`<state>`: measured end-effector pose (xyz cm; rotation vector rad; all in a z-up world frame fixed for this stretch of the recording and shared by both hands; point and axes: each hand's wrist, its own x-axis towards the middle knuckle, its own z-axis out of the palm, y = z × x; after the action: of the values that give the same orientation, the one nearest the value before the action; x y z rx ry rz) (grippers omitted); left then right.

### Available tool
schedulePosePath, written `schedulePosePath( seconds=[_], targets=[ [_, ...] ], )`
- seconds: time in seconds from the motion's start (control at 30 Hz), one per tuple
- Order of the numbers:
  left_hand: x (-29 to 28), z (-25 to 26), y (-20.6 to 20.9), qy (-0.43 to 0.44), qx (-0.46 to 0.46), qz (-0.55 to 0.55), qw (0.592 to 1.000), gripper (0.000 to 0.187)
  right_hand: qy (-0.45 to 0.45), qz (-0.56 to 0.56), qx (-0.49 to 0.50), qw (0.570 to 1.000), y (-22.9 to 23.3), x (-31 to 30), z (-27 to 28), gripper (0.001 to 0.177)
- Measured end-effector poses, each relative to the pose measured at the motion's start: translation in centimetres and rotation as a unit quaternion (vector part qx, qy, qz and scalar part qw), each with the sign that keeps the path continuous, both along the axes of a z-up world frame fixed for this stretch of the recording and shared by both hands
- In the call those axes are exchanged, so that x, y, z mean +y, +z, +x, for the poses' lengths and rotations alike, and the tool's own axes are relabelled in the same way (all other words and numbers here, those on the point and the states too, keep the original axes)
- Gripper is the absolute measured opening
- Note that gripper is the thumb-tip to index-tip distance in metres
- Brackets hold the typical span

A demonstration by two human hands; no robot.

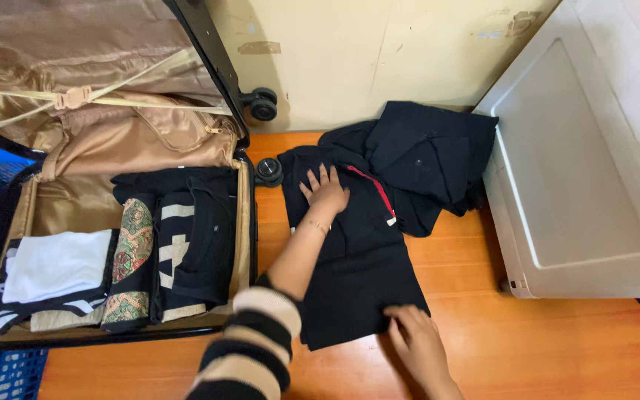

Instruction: The person folds several dark items of clothing by hand and places them one by one into an open suitcase.

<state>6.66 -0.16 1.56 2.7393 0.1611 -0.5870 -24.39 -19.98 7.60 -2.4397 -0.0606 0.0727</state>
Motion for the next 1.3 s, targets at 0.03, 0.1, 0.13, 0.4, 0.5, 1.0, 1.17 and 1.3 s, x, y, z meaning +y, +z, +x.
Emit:
schedulePosePath(
  seconds=[0.03, 0.1, 0.13, 0.4, 0.5, 1.0, 1.17, 1.3],
  targets=[
    [-0.1, -0.9, 0.4, 0.016, -0.005, -0.040, 0.999, 0.085, 0.000, 0.012, -0.045, 0.999, 0.1, 0.4, 1.5, 0.023],
    [-1.9, -3.5, 1.2, 0.049, -0.047, -0.111, 0.991, 0.072, 0.002, -0.001, -0.113, 0.994, 0.0, 1.4, 4.7, 0.036],
    [-2.5, -5.7, 1.5, 0.035, -0.123, -0.131, 0.983, 0.068, 0.004, -0.023, -0.133, 0.991, -0.2, 2.0, 5.9, 0.045],
    [-1.1, -20.1, 2.3, -0.043, -0.131, -0.146, 0.980, 0.066, 0.049, -0.108, 0.005, 0.993, -0.9, 3.8, 11.0, 0.065],
    [0.7, -22.3, 3.0, -0.102, -0.184, -0.038, 0.977, 0.075, 0.047, -0.136, -0.017, 0.989, -0.7, 4.0, 10.7, 0.046],
    [5.2, -31.7, 10.8, -0.256, 0.122, -0.360, 0.889, 0.054, 0.300, -0.242, 0.448, 0.806, 3.8, -2.1, -2.3, 0.039],
    [2.9, -28.4, 7.3, -0.091, -0.031, -0.199, 0.975, 0.074, 0.132, -0.089, 0.123, 0.980, 0.6, -1.0, -1.5, 0.053],
    [1.3, -28.5, 5.0, -0.097, 0.009, -0.056, 0.994, 0.095, 0.077, -0.277, 0.002, 0.958, -4.0, 0.9, 1.3, 0.084]
  ],
)
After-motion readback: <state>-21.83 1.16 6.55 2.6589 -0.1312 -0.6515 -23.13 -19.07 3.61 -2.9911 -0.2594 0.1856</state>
